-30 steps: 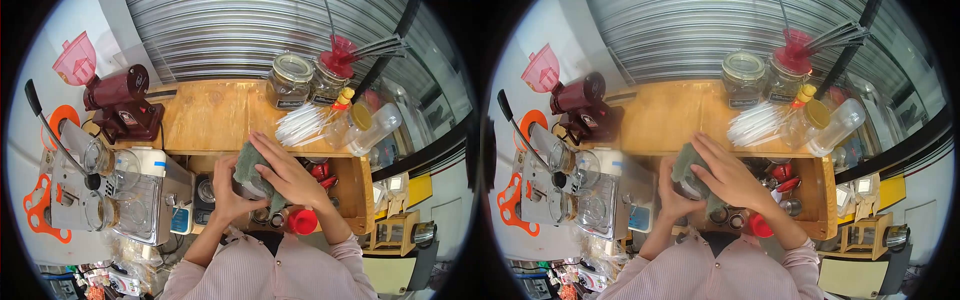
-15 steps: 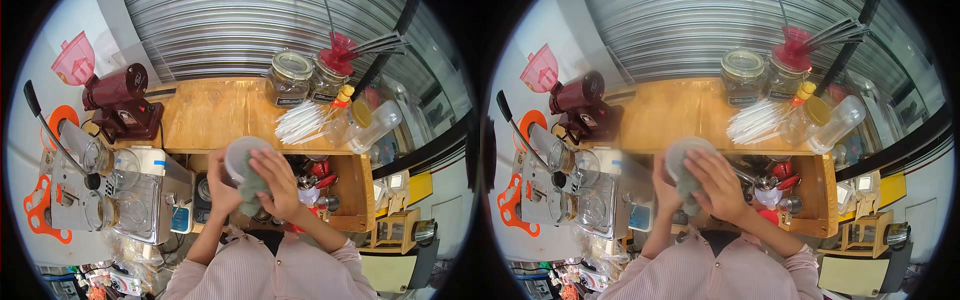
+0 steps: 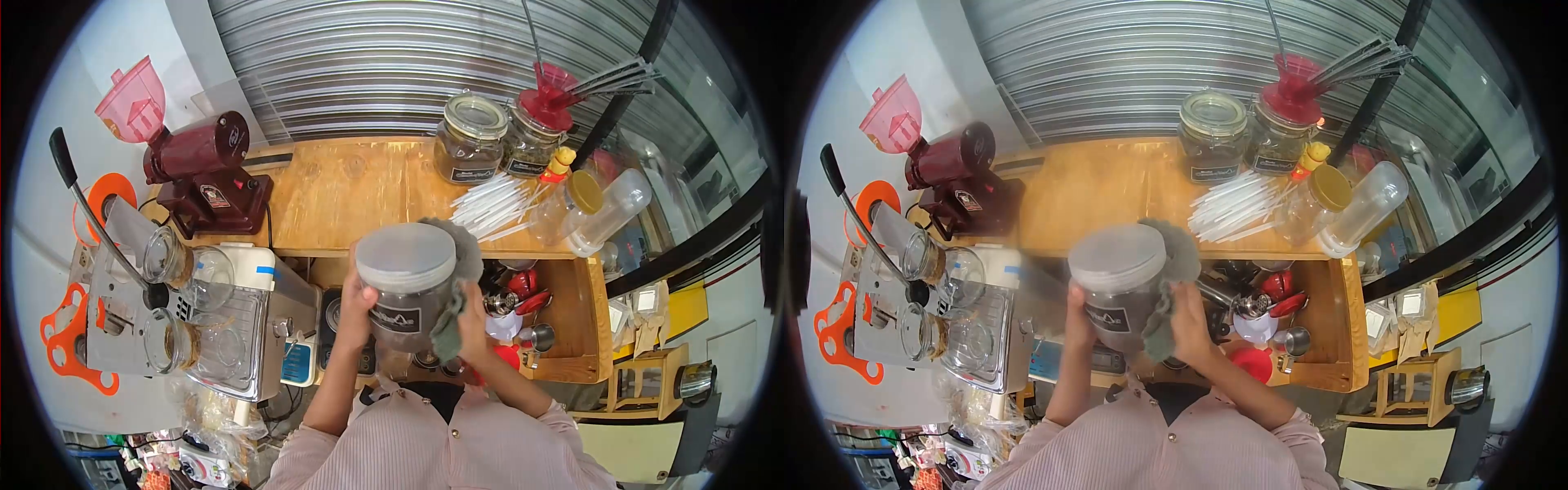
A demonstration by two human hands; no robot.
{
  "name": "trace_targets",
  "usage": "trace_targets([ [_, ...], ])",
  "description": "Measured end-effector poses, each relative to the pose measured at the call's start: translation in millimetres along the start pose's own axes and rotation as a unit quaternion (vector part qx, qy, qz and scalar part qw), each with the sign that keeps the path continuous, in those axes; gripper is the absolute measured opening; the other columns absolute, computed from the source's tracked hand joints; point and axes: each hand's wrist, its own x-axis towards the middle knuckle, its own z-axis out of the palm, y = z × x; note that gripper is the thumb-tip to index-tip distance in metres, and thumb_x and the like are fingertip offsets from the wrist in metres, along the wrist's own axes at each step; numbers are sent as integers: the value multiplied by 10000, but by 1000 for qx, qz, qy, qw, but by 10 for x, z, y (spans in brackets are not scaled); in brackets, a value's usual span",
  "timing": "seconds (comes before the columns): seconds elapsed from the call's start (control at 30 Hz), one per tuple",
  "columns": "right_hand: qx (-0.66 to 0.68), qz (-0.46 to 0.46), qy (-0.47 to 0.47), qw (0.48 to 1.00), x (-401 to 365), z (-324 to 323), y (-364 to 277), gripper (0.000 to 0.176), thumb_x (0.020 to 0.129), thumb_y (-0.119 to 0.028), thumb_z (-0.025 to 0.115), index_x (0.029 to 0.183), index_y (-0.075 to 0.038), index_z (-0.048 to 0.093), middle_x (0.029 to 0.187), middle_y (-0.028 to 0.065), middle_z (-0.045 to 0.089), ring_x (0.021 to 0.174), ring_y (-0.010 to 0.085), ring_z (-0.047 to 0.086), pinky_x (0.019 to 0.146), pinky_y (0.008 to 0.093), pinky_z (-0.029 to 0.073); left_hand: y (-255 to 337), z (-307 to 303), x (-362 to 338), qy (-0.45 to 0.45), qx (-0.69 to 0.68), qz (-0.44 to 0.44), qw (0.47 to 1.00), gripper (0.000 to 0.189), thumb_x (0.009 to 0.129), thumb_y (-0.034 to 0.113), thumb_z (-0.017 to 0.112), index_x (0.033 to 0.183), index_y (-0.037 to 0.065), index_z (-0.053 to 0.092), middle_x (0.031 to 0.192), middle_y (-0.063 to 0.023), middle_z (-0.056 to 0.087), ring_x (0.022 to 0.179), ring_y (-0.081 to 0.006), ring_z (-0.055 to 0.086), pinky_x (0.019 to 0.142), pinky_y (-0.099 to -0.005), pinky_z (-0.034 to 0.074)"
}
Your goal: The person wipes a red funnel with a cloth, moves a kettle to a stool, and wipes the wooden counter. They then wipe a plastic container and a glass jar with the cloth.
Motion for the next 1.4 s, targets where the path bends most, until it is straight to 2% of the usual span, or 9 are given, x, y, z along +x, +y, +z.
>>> trace_targets([
  [0.13,140,106,16,984,113,68,-260,455,835,-172,465,1175,107,347,1100,274,415,1020,393,410,901,419,310,136,100,95,-7,76,106,991,737,791,536,506,1222,-40,344,1154,-105,458,1094,-175,415,937,-295,301],
  [0.33,7,-131,73,989,249,197,-276,597,819,-215,509,1329,-21,269,1381,269,140,1257,451,189,1012,452,202,93,148,48,51,119,105,986,473,916,394,347,1164,-8,375,1122,-98,453,1066,-160,410,928,-279,290],
  [0.47,-254,-247,-24,935,169,131,-197,554,842,-174,463,1346,-66,259,1392,293,34,1266,494,73,1016,487,158,-88,64,39,24,86,71,993,625,830,471,494,1210,-2,346,1149,-102,448,1080,-177,420,933,-300,311],
  [0.57,-265,-312,11,912,257,86,-228,479,780,-144,526,1241,-44,442,1371,276,174,1246,463,205,981,522,241,-166,17,25,-14,34,51,998,880,649,489,708,1259,-3,309,1183,-105,442,1095,-191,433,940,-314,331],
  [0.83,84,6,-53,995,735,-213,-480,440,917,-201,275,1306,2,304,1344,208,296,1260,321,282,1014,353,224,-164,95,-56,-24,43,35,998,832,679,418,706,1265,-9,297,1185,-98,443,1100,-171,424,926,-299,333],
  [0.93,24,-23,-31,999,718,-159,-560,445,924,-223,280,1307,3,302,1347,207,291,1254,348,277,1012,340,228,-260,122,-43,-4,-11,43,999,765,717,383,681,1259,-4,306,1187,-100,444,1093,-170,429,925,-298,333],
  [1.1,-245,-195,-33,949,491,54,-500,495,760,-112,512,1249,-145,441,1356,149,309,1250,356,278,967,543,255,-373,42,-1,71,121,31,990,678,742,307,670,1245,14,323,1188,-97,443,1098,-174,427,925,-299,339],
  [1.2,-259,-255,-72,929,561,-60,-425,403,855,-137,407,1251,-66,433,1350,208,291,1262,388,237,994,484,237,-299,63,46,54,87,19,995,691,720,264,696,1243,21,316,1189,-92,439,1104,-181,425,927,-298,341],
  [1.4,24,-47,-79,996,823,-282,-498,456,875,-139,400,1314,-43,323,1355,214,279,1271,362,240,1013,373,232,-143,165,60,-35,25,70,997,807,658,259,751,1259,17,269,1206,-97,417,1125,-202,409,953,-319,319],
])
